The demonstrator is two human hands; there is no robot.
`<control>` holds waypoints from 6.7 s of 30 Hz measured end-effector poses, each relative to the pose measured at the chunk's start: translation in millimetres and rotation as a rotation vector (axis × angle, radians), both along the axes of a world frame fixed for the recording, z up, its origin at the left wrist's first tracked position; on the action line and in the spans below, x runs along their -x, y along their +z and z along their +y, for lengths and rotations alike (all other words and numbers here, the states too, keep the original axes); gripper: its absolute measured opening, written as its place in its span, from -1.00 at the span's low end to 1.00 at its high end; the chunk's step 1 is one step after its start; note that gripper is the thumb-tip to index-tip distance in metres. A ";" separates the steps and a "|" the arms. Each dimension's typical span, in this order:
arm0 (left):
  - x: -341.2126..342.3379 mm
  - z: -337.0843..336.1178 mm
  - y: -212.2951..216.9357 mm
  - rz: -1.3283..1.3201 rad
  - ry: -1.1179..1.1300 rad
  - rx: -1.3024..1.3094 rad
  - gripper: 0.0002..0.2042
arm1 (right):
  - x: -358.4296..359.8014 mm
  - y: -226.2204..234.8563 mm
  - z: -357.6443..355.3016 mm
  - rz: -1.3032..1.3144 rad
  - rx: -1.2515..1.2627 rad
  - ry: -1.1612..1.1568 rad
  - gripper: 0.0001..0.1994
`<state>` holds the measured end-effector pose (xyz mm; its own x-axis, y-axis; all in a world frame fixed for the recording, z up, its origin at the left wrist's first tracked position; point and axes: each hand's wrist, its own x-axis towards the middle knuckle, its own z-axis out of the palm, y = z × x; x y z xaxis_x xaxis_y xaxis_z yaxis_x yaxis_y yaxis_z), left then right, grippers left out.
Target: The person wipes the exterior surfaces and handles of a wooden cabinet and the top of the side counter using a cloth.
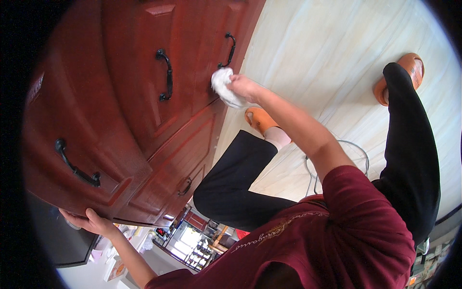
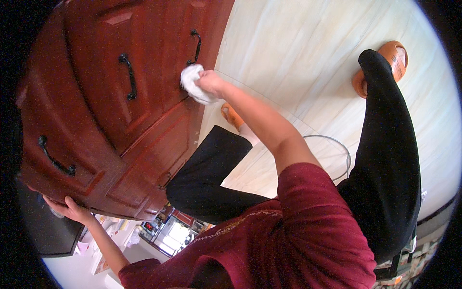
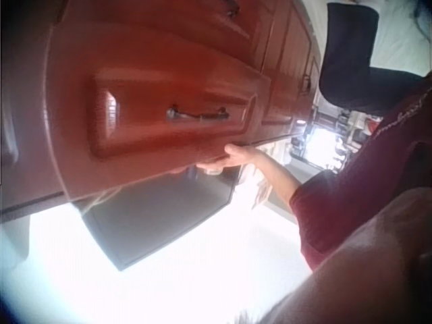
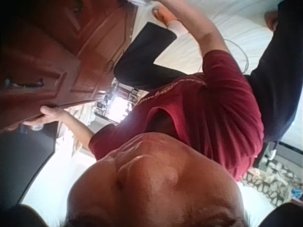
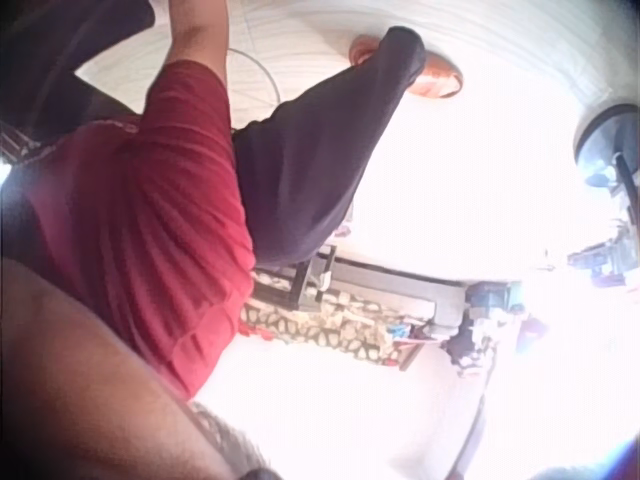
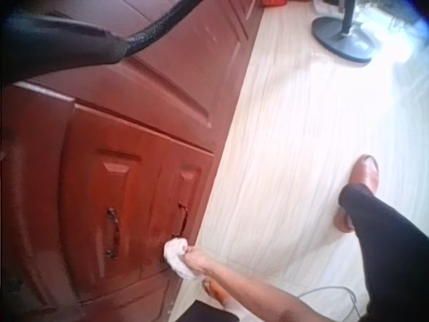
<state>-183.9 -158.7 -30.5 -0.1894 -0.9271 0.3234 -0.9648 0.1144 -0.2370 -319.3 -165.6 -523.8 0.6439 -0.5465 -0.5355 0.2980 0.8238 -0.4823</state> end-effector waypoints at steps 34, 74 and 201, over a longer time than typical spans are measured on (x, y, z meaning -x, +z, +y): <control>4.1 1.9 1.0 0.006 0.033 -0.001 -0.41 | 29.8 62.1 -83.0 1.016 0.555 -0.699 -0.81; 3.9 -0.8 1.9 -0.007 -0.017 -0.028 -0.43 | -76.8 79.0 56.2 0.291 0.322 -0.371 -0.74; 1.7 -1.4 -3.5 0.137 0.111 -0.089 -0.20 | 119.4 -59.8 -217.8 0.135 -0.250 -1.064 -0.77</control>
<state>-185.6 -160.2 -34.0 -0.0445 -0.9661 0.2545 -0.9951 0.0205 -0.0963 -438.6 -383.4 -583.6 -0.1639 -0.6534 -0.7391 0.8706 0.2566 -0.4198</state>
